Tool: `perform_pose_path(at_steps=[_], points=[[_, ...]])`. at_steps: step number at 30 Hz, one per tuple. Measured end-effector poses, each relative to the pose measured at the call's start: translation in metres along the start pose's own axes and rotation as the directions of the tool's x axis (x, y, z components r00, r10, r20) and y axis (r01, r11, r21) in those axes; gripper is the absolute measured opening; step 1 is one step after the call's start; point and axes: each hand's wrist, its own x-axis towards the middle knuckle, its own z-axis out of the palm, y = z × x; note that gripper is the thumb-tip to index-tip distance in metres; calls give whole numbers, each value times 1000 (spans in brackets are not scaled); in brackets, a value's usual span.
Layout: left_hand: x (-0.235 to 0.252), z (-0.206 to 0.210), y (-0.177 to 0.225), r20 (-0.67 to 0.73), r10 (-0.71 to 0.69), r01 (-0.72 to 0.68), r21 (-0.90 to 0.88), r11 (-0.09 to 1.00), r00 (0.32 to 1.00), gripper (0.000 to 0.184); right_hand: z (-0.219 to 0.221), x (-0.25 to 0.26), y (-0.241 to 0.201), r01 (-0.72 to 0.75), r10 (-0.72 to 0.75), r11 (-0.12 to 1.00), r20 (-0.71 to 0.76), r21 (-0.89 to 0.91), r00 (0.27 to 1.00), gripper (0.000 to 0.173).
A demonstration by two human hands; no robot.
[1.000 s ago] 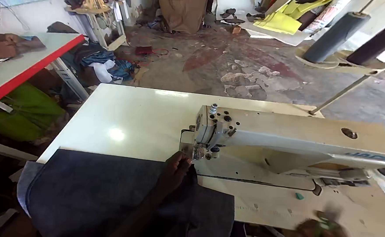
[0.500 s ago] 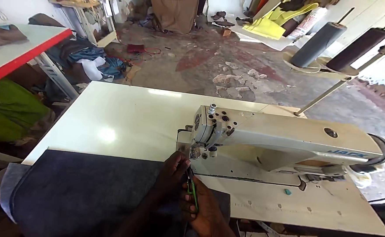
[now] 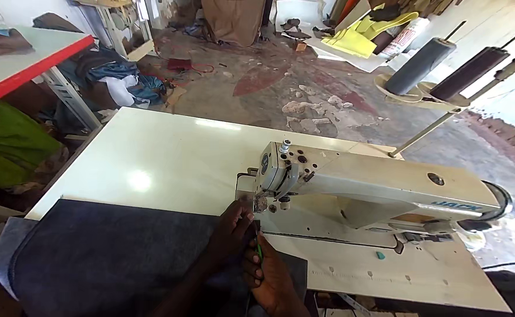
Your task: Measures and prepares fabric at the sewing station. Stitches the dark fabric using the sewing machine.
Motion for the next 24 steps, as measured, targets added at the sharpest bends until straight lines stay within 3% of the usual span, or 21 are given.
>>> perform_pose_path(at_steps=[4,6,7,8,10,12,13,15,18,21,24], points=[[-2,-2,0,-15,-17,17,-17,1000,1000,20,-11,-15,-1,68,-67,997,39,-21,997,46],[-4,-5,-2,-17,-11,10,-43,999,1000,26,-30,-31,-13,212,-216,967,-8,-142,976,45],[-4,-4,-4,-17,11,-12,-79,997,1000,27,-46,-39,-24,337,-362,910,-65,-243,930,41],[-3,-3,-7,-24,30,-33,-118,993,999,29,-67,-48,-39,462,-540,803,-132,-377,831,33],[-3,-3,-8,-43,48,-55,-173,983,998,31,-124,-64,-80,555,-828,513,-209,-655,519,28],[-3,-4,-7,-69,60,-71,-182,981,996,31,-187,-86,-126,433,-946,297,-200,-851,254,41],[-3,-5,-6,-71,69,-81,-175,981,995,29,-213,-97,-147,333,-968,238,-194,-913,158,46],[-3,-7,-3,-78,55,-67,-170,983,995,28,-254,-112,-183,137,-977,211,-205,-968,54,54],[-3,-3,2,-156,9,-42,-214,976,988,24,-284,-129,-217,-38,-958,271,-273,-962,83,60],[-1,-3,-1,-222,20,-68,-210,975,975,44,-304,-131,-231,-40,-977,151,-155,-988,149,49],[0,-5,0,-223,-8,-30,-164,986,975,42,-301,-135,-233,-57,-963,133,-143,-989,229,52]])
